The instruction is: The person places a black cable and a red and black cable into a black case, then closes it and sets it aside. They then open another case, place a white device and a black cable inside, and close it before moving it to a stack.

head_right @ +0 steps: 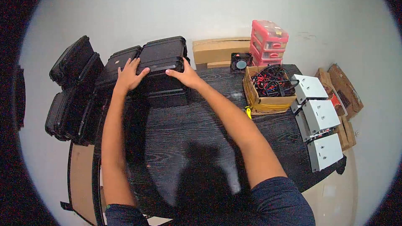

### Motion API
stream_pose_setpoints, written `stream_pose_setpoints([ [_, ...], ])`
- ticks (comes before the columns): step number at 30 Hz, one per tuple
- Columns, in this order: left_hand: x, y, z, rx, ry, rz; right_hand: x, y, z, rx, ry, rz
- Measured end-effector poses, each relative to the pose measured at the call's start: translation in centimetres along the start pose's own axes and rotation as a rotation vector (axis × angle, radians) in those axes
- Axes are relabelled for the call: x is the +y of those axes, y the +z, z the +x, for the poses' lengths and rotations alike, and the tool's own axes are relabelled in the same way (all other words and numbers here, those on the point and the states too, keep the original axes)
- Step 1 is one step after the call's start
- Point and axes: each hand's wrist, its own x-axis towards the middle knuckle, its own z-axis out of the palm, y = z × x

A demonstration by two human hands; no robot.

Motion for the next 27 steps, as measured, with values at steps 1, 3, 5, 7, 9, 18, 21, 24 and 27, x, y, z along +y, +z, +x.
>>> stream_pose_setpoints([
  [1,0.0,0.1,-0.1,0.018,-0.01,-0.009,0.1,0.1,-0.2,0.001,0.0,-0.001],
  [3,-0.4,0.7,-0.3,0.052,-0.008,-0.011,-0.5,0.9,-3.1,0.16,-0.057,-0.189],
  [5,-0.6,1.0,-0.3,0.092,-0.003,-0.018,-2.2,1.3,-7.8,0.107,-0.167,-0.311],
  [7,-0.8,1.2,-0.4,0.138,0.019,-0.044,-2.0,1.5,-12.8,-0.007,-0.274,-0.428],
  [9,-0.7,1.3,-0.6,0.153,0.013,-0.05,-3.5,1.0,-18.8,-0.239,-0.308,-0.431],
  [18,7.0,6.0,-8.0,0.458,-0.142,-0.203,-1.3,-1.4,-33.9,-0.583,-0.092,-0.408],
  [21,12.1,9.1,-14.0,0.328,0.011,-0.398,0.3,-1.6,-34.6,-0.579,-0.152,-0.458],
  [24,16.0,12.1,-19.7,0.018,0.157,-0.564,1.2,-1.5,-34.7,-0.519,-0.249,-0.454],
  [27,16.9,13.9,-23.4,-0.156,0.283,-0.672,1.0,-1.6,-35.0,-0.484,-0.284,-0.354],
])
